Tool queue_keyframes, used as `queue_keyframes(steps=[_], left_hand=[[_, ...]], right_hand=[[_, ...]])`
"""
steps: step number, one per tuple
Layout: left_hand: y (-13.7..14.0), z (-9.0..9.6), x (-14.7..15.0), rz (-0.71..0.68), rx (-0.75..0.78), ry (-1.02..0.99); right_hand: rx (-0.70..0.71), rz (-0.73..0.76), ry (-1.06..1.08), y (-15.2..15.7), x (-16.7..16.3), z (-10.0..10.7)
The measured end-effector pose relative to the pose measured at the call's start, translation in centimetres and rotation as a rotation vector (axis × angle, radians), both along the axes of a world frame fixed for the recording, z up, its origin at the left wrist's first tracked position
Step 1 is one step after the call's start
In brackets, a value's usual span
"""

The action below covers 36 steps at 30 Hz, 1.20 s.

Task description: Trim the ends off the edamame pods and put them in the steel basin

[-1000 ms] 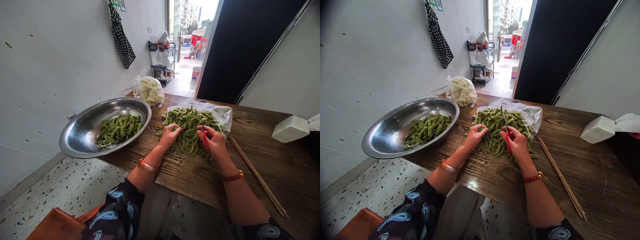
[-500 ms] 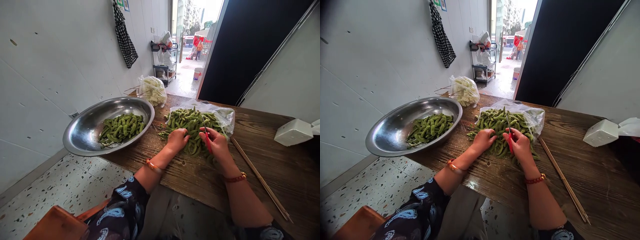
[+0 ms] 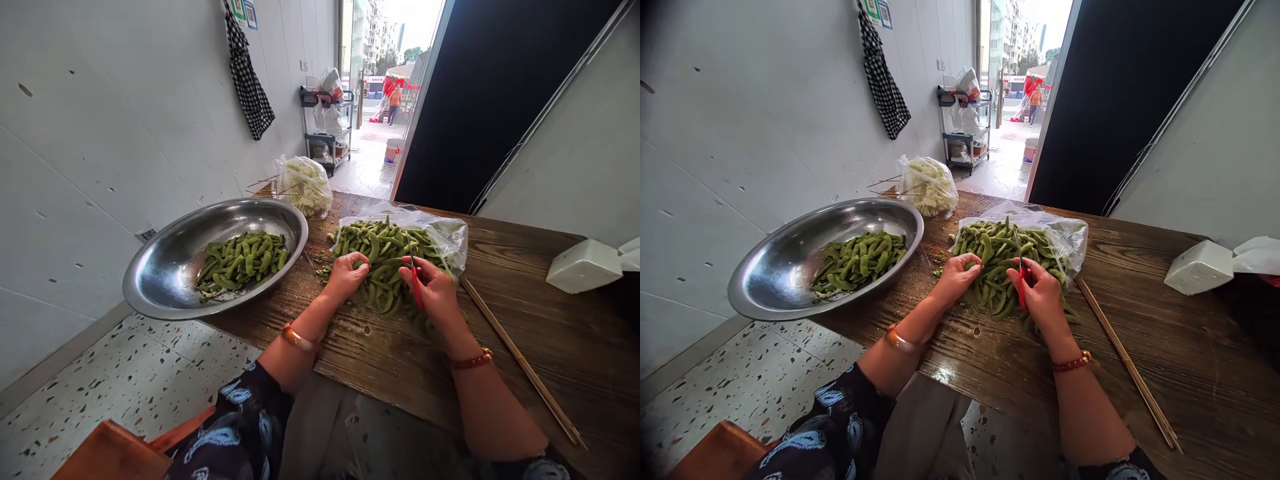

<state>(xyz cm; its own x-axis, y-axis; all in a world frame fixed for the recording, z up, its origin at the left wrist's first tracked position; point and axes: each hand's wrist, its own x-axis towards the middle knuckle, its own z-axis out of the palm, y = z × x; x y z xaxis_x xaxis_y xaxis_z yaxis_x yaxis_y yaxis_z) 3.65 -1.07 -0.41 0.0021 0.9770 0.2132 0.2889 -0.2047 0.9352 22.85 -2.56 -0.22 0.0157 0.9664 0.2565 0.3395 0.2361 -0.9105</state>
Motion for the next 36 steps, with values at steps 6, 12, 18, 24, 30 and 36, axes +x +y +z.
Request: queue_keyframes(steps=[6,12,18,24,30,36], left_hand=[[-0.9,0.7,0.8,-0.171,0.094,0.165],[-1.3,0.2,1.5,-0.243,0.137,0.271],[-1.9,1.2,1.3,-0.428,-0.090,-0.018],[-2.1,1.4,1.1,-0.489,-0.365,-0.396],[-2.2,1.3,1.3,-0.523,-0.465,-0.457],[-2.1,0.8,1.5,-0.467,-0.447,-0.522]], right_hand=[[-0.015,-0.033,0.253,0.1,-0.2,0.7],[-0.043,-0.001,0.360,0.0,-0.3,1.1],[-0.074,0.118,0.402,-0.3,-0.2,1.0],[-0.148,0.301,0.378,-1.3,-0.5,1.7],[-0.082,0.338,0.266,-1.6,-1.0,2.1],[-0.036,0.285,0.203,-1.1,-1.1,1.3]])
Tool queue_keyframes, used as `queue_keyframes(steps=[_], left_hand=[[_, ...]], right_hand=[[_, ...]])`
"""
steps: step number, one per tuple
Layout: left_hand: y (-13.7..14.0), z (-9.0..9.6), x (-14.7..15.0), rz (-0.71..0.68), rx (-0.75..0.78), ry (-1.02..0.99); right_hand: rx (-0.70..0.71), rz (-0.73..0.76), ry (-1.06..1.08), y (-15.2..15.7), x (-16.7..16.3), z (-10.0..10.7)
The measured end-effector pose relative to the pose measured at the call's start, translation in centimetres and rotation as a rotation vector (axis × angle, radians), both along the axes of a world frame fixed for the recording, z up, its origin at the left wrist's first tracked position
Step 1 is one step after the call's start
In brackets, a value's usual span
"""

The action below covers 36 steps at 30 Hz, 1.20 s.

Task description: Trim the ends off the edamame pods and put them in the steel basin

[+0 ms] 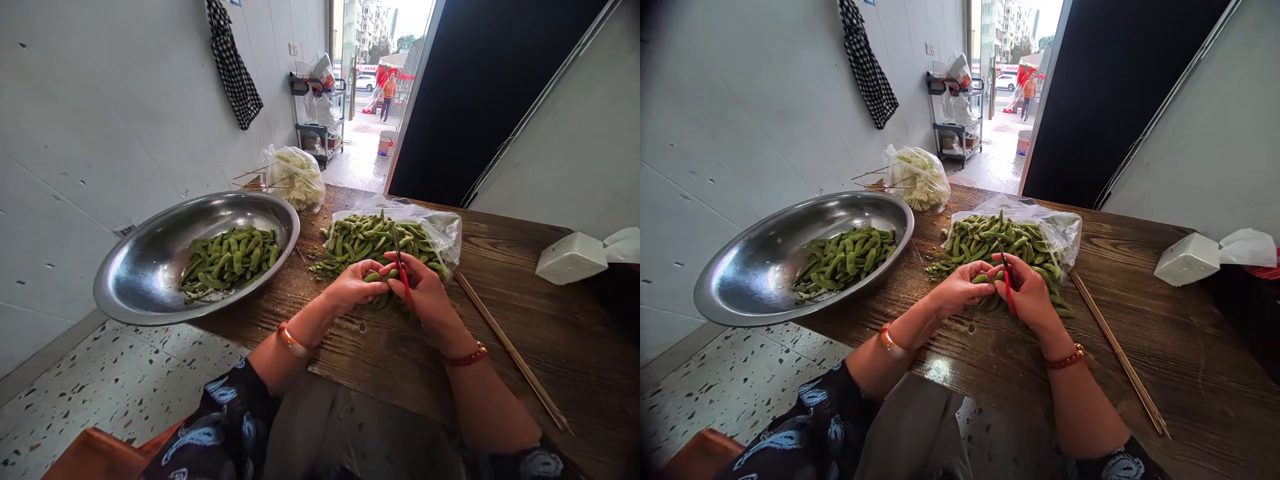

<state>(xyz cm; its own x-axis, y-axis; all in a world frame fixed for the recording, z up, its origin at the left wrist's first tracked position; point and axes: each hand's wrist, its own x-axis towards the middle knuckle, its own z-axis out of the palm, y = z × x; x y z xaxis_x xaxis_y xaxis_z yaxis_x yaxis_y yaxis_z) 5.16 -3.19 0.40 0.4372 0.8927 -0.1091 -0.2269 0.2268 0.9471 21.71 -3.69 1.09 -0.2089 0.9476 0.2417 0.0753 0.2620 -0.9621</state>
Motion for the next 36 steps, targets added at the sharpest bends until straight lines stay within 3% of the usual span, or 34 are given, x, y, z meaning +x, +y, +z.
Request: queue_keyframes(steps=[5,12,18,26,36], left_hand=[[0.5,-0.2,-0.2,0.107,0.024,-0.036],[1.0,0.2,-0.9,0.272,0.121,-0.028],[0.7,0.1,-0.7,0.250,0.219,0.052],[0.5,-0.1,-0.4,0.206,0.273,0.173],[0.5,0.1,-0.6,0.234,0.253,0.215]], right_hand=[[0.067,-0.162,-0.125,0.5,0.4,-0.9],[0.277,-0.226,-0.484,0.3,0.3,-1.0],[0.365,-0.196,-0.606,0.2,0.2,-1.3],[0.395,-0.202,-0.609,0.0,-0.2,-1.5],[0.391,-0.163,-0.687,0.2,0.2,-1.6]])
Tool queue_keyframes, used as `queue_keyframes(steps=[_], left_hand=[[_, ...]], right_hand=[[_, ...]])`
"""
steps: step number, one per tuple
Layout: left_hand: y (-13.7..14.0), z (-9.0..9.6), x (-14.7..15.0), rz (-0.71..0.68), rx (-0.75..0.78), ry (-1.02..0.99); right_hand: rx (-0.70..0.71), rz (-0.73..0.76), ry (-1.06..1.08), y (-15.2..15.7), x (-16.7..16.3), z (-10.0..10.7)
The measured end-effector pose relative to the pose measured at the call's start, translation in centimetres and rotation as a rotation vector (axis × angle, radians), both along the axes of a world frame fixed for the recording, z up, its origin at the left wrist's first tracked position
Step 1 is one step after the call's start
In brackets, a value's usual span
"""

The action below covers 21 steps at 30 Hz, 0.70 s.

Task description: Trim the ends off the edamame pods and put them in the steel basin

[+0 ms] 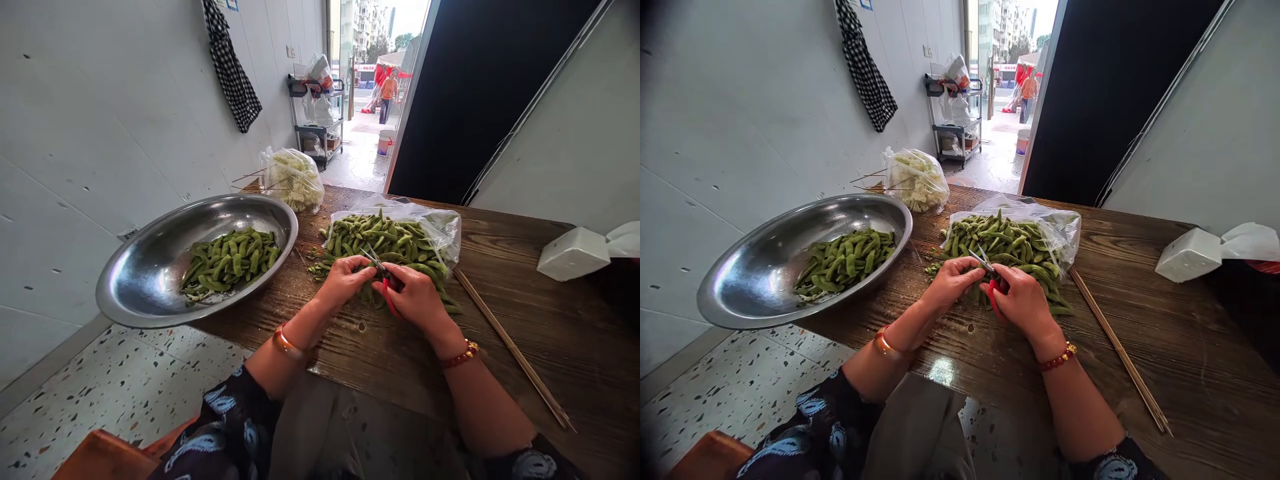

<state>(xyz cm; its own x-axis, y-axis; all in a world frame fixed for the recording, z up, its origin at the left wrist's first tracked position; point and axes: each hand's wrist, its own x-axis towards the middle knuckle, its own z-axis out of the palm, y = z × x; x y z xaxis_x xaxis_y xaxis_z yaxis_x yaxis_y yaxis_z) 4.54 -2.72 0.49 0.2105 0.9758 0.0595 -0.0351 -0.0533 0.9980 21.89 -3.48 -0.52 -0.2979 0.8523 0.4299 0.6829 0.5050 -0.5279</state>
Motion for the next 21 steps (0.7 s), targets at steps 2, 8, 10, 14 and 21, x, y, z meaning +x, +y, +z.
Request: queue_keyframes(steps=[2,8,10,14,21], left_hand=[[0.1,0.1,-0.2,0.020,0.019,0.050],[0.6,0.1,-0.9,0.012,0.172,0.232],[0.7,0.0,-1.1,0.016,0.197,0.297],[0.8,0.0,-1.3,0.025,0.242,0.374],[1.1,0.0,-1.2,0.133,0.057,0.106]], right_hand=[[-0.006,0.009,-0.012,0.1,0.1,0.0],[-0.103,0.048,-0.035,0.0,0.4,0.5],[-0.143,0.068,-0.030,-0.1,0.5,0.7],[-0.188,0.086,-0.041,-0.1,0.7,1.1],[-0.244,0.085,0.020,0.1,1.0,1.2]])
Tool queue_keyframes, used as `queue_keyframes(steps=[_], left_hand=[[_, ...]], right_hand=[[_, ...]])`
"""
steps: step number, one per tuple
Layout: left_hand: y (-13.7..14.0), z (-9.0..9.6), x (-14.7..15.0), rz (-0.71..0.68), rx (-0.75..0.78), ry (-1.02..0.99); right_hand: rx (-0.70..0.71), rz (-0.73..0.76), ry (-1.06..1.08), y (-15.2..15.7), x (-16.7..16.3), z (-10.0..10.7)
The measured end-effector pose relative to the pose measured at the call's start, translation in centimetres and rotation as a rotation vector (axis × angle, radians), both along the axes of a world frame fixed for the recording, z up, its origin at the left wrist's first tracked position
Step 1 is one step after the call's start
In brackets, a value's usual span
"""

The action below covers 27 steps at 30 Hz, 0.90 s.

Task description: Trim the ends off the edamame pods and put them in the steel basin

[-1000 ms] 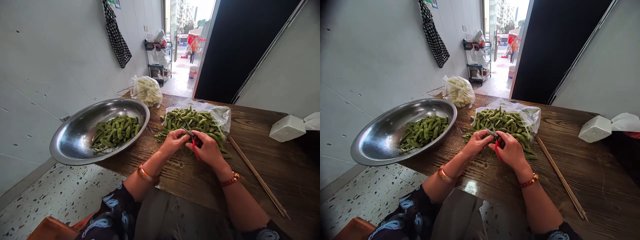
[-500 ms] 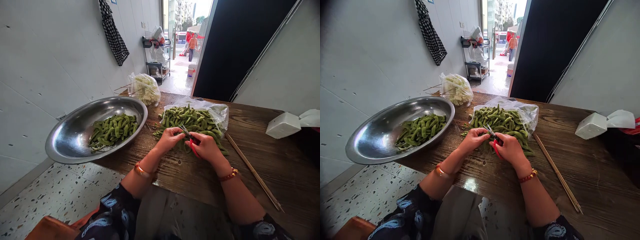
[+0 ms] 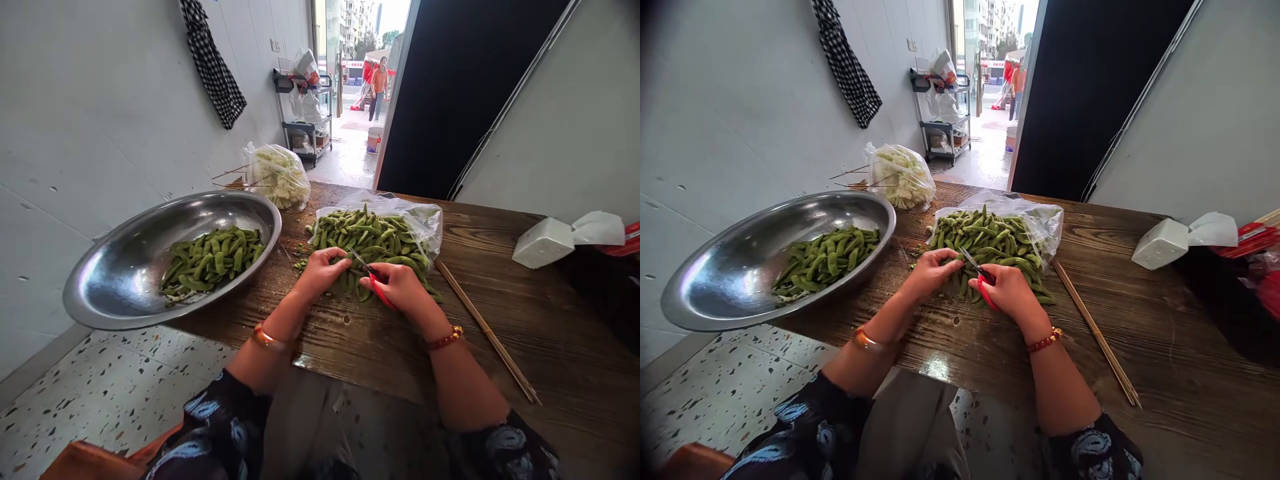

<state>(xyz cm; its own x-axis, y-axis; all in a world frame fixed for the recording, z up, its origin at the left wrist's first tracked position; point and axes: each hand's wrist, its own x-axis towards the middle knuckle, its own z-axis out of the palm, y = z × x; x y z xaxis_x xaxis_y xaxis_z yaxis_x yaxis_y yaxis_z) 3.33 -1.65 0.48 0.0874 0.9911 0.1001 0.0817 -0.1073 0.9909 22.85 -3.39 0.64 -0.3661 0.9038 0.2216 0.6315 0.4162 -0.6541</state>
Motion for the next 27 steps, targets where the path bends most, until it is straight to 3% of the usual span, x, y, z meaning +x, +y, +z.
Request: queue_keyframes(steps=[5,10,16,23,27], left_hand=[[0.2,0.2,-0.2,0.057,-0.147,-0.509],[0.4,0.2,-0.4,0.096,-0.192,-0.735],[0.2,0.0,0.2,0.101,-0.243,-0.780],[-0.9,0.0,1.3,-0.102,-0.284,-0.677],[-1.1,0.0,1.5,-0.143,-0.284,-0.658]], right_hand=[[0.000,-0.077,0.121,-0.2,-0.2,0.0],[0.010,-0.114,0.121,-0.3,-0.3,-0.2],[0.059,-0.075,0.046,-0.6,-0.8,-0.3],[0.102,-0.099,0.121,-0.7,-1.2,-0.1],[0.118,-0.116,0.123,-0.7,-1.2,-0.1]])
